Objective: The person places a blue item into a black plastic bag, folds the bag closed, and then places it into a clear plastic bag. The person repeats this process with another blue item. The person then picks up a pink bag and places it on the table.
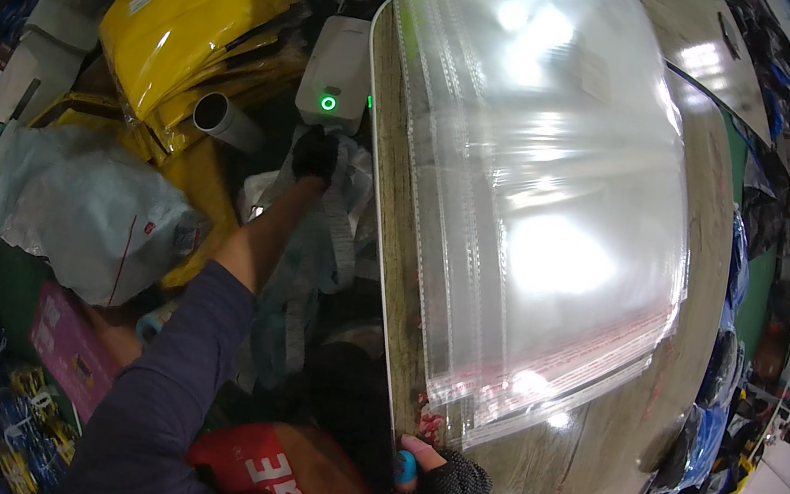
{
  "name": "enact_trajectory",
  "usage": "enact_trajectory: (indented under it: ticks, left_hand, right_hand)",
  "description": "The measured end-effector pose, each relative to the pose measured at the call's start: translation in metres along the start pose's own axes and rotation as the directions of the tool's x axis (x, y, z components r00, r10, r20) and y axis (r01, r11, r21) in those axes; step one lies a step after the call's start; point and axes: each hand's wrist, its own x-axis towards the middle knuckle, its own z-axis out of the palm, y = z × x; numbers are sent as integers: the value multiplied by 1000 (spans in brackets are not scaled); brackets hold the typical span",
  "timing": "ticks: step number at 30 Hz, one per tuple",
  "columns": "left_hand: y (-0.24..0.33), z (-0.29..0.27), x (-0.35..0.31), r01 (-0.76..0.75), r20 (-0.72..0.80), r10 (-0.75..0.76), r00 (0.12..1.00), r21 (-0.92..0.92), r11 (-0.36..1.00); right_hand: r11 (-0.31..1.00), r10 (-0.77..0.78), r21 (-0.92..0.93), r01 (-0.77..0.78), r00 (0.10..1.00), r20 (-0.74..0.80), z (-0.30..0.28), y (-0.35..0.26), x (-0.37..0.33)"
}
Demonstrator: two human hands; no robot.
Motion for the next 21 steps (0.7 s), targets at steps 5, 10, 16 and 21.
enact_trajectory:
  ticks: [5,10,16,21]
  left_hand:
    - [23,-23,-60,-139,170,158,973,-119,983]
    - [-11,-69,-154,-93,276,139,951,-174,980]
    - [-110,-137,-200,75,-72,-69,995,82,994]
    - [-121,-152,-163,-122,-77,114,991,-117,986]
  right_hand:
    - [985,94,150,-90,995,-19,4,-2,-5]
    - [999,27,51,-20,991,-134,9,-3,1]
    - [978,-107,148,150,959,-264,35,-50,-1]
    - [464,75,838,-286,956,285,176,-85,14]
